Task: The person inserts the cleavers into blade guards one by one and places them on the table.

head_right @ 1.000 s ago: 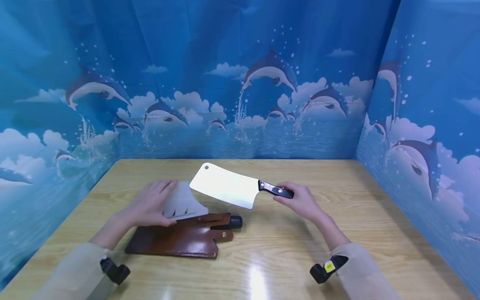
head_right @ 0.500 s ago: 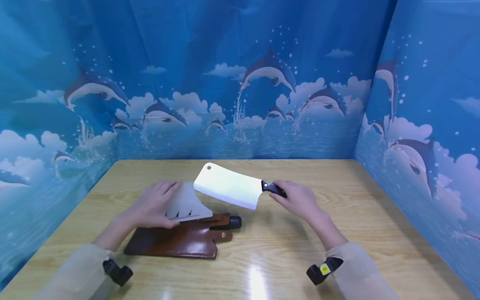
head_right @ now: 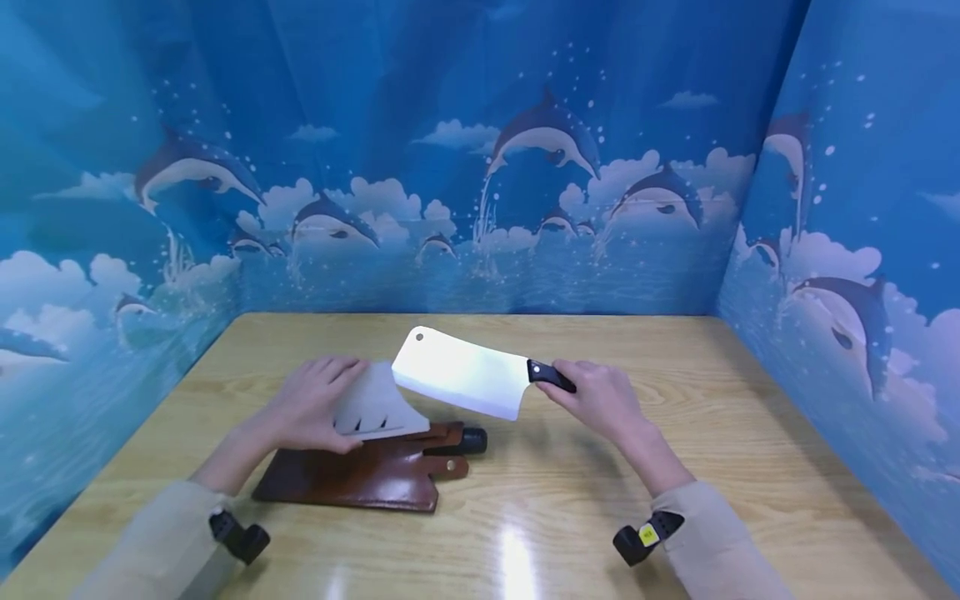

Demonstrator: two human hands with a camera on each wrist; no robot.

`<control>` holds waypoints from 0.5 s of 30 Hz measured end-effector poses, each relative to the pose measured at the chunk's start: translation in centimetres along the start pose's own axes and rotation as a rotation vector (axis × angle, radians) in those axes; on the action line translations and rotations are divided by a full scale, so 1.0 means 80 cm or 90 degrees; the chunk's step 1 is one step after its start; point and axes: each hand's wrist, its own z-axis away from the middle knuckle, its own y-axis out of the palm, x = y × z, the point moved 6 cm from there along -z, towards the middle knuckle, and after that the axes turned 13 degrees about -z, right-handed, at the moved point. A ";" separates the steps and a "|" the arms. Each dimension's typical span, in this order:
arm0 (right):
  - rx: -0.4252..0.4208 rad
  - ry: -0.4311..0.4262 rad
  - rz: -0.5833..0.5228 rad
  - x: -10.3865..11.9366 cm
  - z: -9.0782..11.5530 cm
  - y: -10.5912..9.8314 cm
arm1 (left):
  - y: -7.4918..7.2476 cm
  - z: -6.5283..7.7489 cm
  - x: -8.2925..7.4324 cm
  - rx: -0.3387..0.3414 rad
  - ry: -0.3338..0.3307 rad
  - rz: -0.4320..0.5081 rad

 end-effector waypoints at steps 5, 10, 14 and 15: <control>0.013 -0.053 -0.002 0.003 0.003 -0.005 | 0.001 -0.002 -0.002 0.012 0.006 -0.005; 0.036 -0.107 -0.021 0.010 0.010 -0.009 | 0.004 -0.001 0.000 0.006 0.014 0.009; 0.038 -0.122 -0.050 0.012 0.015 -0.015 | 0.003 0.000 -0.004 -0.004 0.039 0.009; 0.035 -0.129 -0.054 0.013 0.016 -0.017 | 0.003 0.000 -0.005 -0.006 0.044 0.011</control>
